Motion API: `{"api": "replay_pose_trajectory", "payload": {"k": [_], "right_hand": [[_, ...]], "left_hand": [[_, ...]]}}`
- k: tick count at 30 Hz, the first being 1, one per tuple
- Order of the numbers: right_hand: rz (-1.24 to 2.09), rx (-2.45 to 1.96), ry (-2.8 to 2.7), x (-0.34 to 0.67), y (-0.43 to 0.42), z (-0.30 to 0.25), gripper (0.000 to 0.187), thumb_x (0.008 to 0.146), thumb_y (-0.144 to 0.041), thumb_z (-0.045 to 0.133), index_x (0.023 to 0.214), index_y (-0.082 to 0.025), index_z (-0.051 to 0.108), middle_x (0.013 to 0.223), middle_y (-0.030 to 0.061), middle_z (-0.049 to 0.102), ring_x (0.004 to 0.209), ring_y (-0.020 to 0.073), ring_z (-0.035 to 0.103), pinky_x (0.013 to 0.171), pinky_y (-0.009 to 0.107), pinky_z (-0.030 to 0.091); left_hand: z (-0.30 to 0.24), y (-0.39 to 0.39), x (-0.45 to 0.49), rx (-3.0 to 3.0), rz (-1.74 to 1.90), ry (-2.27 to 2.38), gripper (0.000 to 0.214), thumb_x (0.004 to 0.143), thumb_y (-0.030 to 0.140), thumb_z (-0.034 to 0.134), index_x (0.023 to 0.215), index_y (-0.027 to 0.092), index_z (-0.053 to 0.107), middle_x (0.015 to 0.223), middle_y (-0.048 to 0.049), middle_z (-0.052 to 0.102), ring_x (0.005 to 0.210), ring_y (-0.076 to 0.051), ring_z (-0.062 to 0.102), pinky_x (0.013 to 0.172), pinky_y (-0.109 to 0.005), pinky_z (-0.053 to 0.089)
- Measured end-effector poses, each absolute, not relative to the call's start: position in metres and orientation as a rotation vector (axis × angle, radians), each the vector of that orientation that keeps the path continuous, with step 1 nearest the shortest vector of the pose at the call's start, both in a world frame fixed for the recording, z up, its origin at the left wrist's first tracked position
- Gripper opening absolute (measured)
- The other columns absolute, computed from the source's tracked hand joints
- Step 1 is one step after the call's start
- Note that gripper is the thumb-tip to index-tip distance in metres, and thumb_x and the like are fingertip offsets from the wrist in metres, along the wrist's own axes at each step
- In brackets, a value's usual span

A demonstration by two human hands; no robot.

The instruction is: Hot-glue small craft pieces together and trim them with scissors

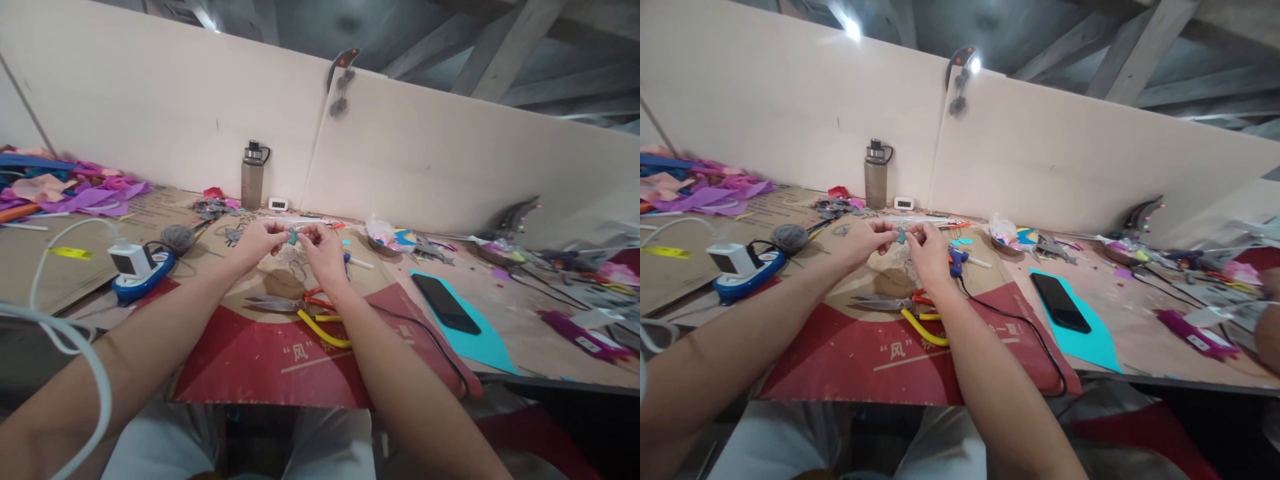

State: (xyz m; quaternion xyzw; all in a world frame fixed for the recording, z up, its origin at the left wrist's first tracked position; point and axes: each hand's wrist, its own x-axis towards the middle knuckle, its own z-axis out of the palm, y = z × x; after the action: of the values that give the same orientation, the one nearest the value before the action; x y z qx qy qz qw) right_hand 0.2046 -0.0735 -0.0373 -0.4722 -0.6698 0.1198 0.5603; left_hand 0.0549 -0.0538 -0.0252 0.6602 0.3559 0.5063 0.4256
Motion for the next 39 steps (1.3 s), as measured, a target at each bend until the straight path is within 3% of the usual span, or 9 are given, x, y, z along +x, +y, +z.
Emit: {"api": "replay_pose_trajectory", "payload": {"k": [8,18,26,32,39], "right_hand": [[0.266,-1.167,-1.59,0.207,-0.076,-0.032,0.02,0.075,-0.032,0.055,0.082,-0.018,0.067,0.062,-0.0017,0.049,0.06,0.0121,0.041,0.059,0.025,0.032],[0.336,-1.276,-1.611,0.207,-0.076,-0.032,0.015,0.072,-0.03,0.051,0.068,-0.018,0.059,0.055,-0.0036,0.048,0.052,0.01,0.039,0.052,0.023,0.029],[0.134,-1.267,-1.771,0.212,-0.077,-0.032,0.012,0.076,-0.026,0.049,0.072,-0.019,0.058,0.065,-0.0005,0.054,0.062,0.0124,0.043,0.061,0.025,0.032],[0.042,-1.249,-1.851,0.213,-0.079,-0.032,0.01,0.077,-0.023,0.049,0.072,-0.019,0.057,0.071,0.0016,0.055,0.066,0.0137,0.045,0.065,0.026,0.033],[0.218,-1.247,-1.79,0.213,-0.075,-0.035,0.012,0.077,-0.026,0.05,0.07,-0.019,0.055,0.061,-0.0017,0.05,0.061,0.0126,0.043,0.06,0.025,0.032]], "left_hand": [[-0.023,-0.055,0.054,1.724,1.195,0.906,0.012,0.069,0.026,0.064,0.069,0.014,0.061,0.047,0.0031,0.05,0.038,-0.005,0.04,0.04,-0.019,0.031],[-0.023,-0.056,0.054,1.729,1.109,0.902,0.015,0.065,0.027,0.068,0.071,0.014,0.065,0.054,0.0002,0.054,0.046,-0.007,0.045,0.04,-0.018,0.034],[-0.015,-0.055,0.048,1.645,1.143,0.953,0.017,0.07,0.03,0.063,0.065,0.014,0.067,0.068,-0.0071,0.063,0.053,-0.009,0.051,0.04,-0.018,0.035],[-0.014,-0.054,0.045,1.655,1.048,0.961,0.015,0.067,0.026,0.067,0.058,0.014,0.066,0.055,-0.0052,0.059,0.044,-0.008,0.047,0.039,-0.019,0.034],[-0.02,-0.055,0.049,1.745,1.012,0.964,0.009,0.065,0.022,0.07,0.067,0.014,0.067,0.055,-0.0032,0.061,0.044,-0.008,0.05,0.04,-0.018,0.037]]}}
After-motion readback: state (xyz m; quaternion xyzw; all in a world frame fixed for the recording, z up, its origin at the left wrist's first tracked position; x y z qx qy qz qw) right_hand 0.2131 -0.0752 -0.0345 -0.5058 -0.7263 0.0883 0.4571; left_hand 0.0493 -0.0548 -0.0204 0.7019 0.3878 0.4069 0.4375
